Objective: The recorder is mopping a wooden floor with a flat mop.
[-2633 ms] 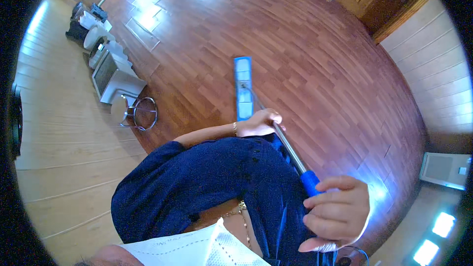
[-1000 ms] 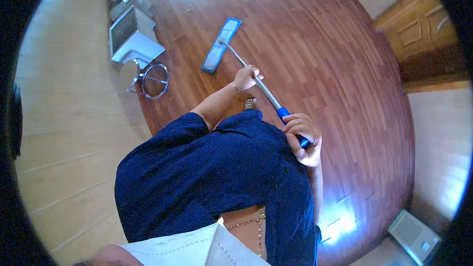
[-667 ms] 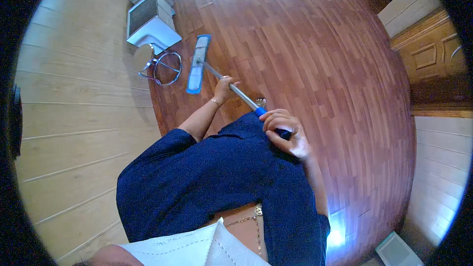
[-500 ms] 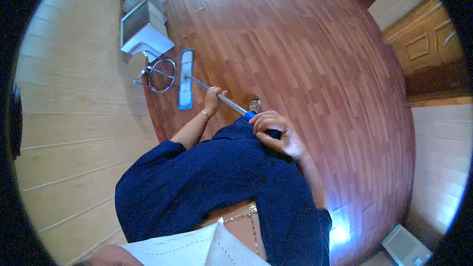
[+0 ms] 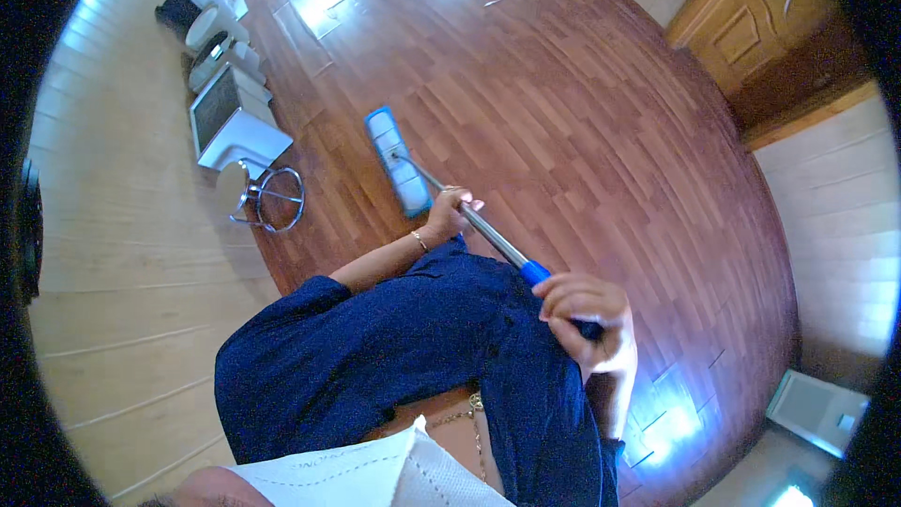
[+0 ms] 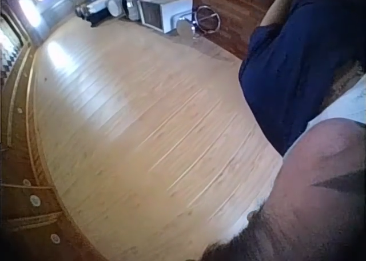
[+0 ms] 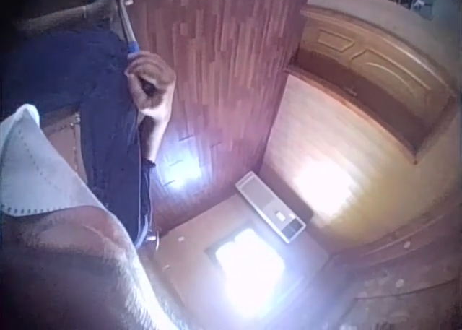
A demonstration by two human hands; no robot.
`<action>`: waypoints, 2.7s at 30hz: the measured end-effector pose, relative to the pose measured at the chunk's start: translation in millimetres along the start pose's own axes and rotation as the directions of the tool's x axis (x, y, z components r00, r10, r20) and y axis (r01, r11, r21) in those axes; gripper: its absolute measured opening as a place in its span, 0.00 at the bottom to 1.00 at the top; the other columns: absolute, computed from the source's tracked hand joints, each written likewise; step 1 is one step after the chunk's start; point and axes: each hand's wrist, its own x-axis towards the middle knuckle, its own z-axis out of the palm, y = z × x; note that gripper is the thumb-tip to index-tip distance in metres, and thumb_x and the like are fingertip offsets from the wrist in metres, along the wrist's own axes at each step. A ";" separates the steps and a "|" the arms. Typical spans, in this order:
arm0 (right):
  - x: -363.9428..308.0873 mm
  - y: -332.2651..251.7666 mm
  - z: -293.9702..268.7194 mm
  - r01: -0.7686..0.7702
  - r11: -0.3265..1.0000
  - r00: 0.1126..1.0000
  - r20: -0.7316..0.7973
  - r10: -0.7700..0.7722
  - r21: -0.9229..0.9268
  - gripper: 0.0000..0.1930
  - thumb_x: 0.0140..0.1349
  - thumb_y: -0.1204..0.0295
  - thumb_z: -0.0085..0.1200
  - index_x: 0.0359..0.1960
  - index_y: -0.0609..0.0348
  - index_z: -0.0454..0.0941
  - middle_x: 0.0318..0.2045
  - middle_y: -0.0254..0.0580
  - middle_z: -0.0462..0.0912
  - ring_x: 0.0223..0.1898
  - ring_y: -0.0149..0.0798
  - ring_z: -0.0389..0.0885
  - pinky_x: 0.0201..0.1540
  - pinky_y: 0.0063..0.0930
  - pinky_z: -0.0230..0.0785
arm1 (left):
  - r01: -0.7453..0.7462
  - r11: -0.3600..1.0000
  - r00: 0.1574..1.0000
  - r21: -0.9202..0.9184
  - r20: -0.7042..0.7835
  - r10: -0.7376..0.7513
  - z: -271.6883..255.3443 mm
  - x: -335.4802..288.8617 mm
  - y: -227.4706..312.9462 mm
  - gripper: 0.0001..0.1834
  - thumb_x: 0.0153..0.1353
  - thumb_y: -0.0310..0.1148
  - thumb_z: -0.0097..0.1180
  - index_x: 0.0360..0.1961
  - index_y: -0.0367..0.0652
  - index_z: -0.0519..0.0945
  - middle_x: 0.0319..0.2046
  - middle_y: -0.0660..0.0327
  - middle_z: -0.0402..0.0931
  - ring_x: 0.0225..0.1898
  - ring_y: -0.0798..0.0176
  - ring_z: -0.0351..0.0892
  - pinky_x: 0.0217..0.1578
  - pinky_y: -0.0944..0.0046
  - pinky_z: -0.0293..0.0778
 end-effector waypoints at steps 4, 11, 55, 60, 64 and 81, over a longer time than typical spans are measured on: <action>-23.1 -30.4 0.5 0.032 0.996 0.998 -0.050 -0.037 -0.083 0.07 0.41 0.74 0.60 0.20 0.63 0.76 0.22 0.46 0.80 0.28 0.49 0.82 0.41 0.43 0.76 | -0.171 0.965 0.967 -0.199 0.154 0.203 41.8 22.7 15.2 0.20 0.49 0.41 0.63 0.14 0.44 0.67 0.16 0.55 0.69 0.24 0.46 0.71 0.30 0.50 0.67; -77.3 -72.4 24.1 -0.032 0.875 0.906 -0.383 -0.178 -0.482 0.19 0.55 0.56 0.59 0.26 0.61 0.73 0.19 0.47 0.78 0.25 0.48 0.81 0.34 0.42 0.77 | -0.454 0.799 0.754 -0.394 0.308 0.580 92.2 42.9 107.5 0.12 0.46 0.35 0.61 0.22 0.47 0.69 0.19 0.60 0.70 0.27 0.51 0.73 0.30 0.55 0.68; 181.0 182.1 68.7 -0.033 0.913 0.995 0.074 0.069 -0.407 0.07 0.49 0.75 0.61 0.31 0.54 0.78 0.48 0.42 0.81 0.58 0.50 0.73 0.60 0.42 0.62 | 0.215 0.893 0.958 0.396 0.090 -0.271 -65.5 193.3 -174.6 0.05 0.49 0.39 0.59 0.27 0.55 0.78 0.34 0.66 0.80 0.50 0.58 0.76 0.41 0.46 0.66; 210.6 188.9 84.9 0.069 0.926 0.971 0.240 0.024 -0.372 0.07 0.50 0.75 0.60 0.32 0.55 0.79 0.48 0.45 0.81 0.52 0.47 0.78 0.53 0.37 0.69 | 0.359 0.867 0.932 0.346 -0.175 -0.316 -92.8 160.0 -203.4 0.06 0.48 0.39 0.61 0.25 0.55 0.76 0.33 0.68 0.78 0.43 0.59 0.78 0.39 0.48 0.65; 226.0 181.4 111.0 -0.103 0.988 0.896 0.420 0.143 -0.116 0.07 0.50 0.77 0.58 0.33 0.58 0.78 0.50 0.48 0.80 0.40 0.39 0.83 0.43 0.28 0.74 | 0.247 0.764 0.791 -0.596 -0.331 -0.514 -117.4 95.3 -299.8 0.06 0.57 0.28 0.50 0.24 0.43 0.71 0.26 0.64 0.68 0.28 0.65 0.77 0.31 0.61 0.78; 234.1 127.7 120.5 -0.034 0.996 0.860 0.505 0.074 -0.087 0.05 0.48 0.81 0.57 0.29 0.61 0.78 0.41 0.47 0.82 0.39 0.42 0.83 0.42 0.29 0.74 | 0.320 0.888 0.780 0.331 -0.624 -0.049 -149.4 52.9 -195.6 0.12 0.49 0.29 0.65 0.22 0.43 0.71 0.21 0.56 0.70 0.27 0.52 0.72 0.31 0.56 0.68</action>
